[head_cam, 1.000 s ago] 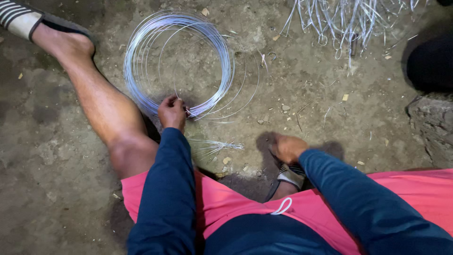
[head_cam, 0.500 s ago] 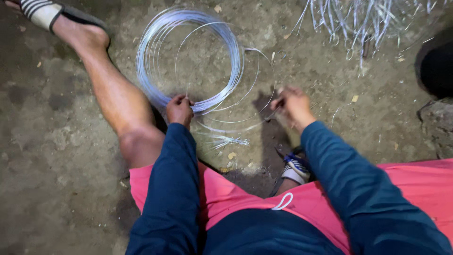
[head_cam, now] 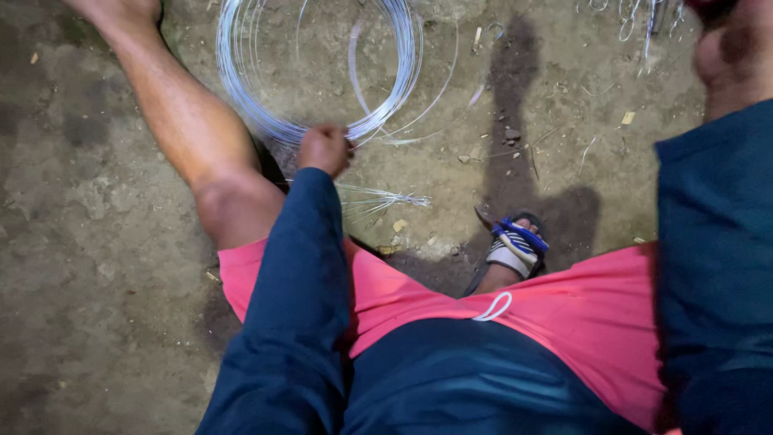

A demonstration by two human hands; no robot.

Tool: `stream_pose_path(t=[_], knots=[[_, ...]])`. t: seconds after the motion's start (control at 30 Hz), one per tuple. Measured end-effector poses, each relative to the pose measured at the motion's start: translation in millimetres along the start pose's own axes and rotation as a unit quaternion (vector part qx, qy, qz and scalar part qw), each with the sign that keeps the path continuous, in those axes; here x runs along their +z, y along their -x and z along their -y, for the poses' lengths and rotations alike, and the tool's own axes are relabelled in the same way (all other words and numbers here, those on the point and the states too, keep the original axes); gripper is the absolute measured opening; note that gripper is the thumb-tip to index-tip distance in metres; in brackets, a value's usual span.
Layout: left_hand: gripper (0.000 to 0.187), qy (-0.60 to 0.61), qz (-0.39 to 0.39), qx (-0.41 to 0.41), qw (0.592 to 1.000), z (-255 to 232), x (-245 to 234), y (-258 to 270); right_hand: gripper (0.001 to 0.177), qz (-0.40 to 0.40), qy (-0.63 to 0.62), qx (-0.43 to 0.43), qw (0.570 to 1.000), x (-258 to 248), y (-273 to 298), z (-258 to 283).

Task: The person sits on the ground and repeatedly bends thin metal wire into looped shapes using hands and pliers. They cut sections from a coil, bend them into hooks, and place the finished pieces on the floor.

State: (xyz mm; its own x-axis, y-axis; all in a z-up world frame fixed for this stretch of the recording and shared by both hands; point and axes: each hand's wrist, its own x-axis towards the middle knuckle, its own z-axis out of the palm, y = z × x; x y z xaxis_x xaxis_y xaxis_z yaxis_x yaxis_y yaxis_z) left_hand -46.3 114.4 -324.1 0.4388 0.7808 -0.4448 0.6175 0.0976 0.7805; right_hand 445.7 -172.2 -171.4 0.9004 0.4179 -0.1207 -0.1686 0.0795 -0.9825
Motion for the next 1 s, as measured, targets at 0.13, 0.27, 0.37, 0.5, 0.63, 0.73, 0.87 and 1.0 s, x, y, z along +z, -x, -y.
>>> stream_pose_path(t=[0.13, 0.27, 0.37, 0.5, 0.63, 0.73, 0.87, 1.0], knots=[[0.023, -0.395, 0.122, 0.107, 0.904, -31.8, 27.1, 56.6, 0.036, 0.020, 0.158, -0.003, 0.987, -13.3, 12.2, 9.8], [0.028, -0.468, 0.293, 0.131, 0.823, -54.1, 44.8, 80.8, 0.040, 0.128, 0.258, -0.011, 0.958, -0.7, 49.2, 36.5], [0.032, -0.431, 0.296, 0.222, 0.823, -55.3, 64.6, 84.8, 0.044, 0.225, 0.277, -0.029, 0.934, 14.2, 86.8, 71.5], [0.021, -0.451, 0.278, 0.250, 0.811, -43.1, 92.2, 86.0, 0.044, 0.256, 0.265, -0.058, 0.928, 54.5, 133.7, 118.5], [0.019, -0.435, 0.274, 0.202, 0.834, -39.3, 96.3, 88.2, 0.023, 0.233, 0.236, -0.059, 0.941, 99.9, 165.2, 149.0], [0.020, -0.423, 0.277, 0.181, 0.844, -48.3, 86.6, 90.1, 0.012, 0.238, 0.213, -0.051, 0.946, 123.2, 165.8, 163.4], [0.024, -0.408, 0.263, 0.234, 0.842, -53.7, 77.4, 96.4, 0.014, 0.264, 0.223, -0.066, 0.936, 133.3, 168.3, 168.7], [0.029, -0.479, 0.276, 0.290, 0.781, -43.7, 89.7, 98.4, 0.016, 0.310, 0.224, -0.079, 0.921, 131.4, 171.7, 166.1]])
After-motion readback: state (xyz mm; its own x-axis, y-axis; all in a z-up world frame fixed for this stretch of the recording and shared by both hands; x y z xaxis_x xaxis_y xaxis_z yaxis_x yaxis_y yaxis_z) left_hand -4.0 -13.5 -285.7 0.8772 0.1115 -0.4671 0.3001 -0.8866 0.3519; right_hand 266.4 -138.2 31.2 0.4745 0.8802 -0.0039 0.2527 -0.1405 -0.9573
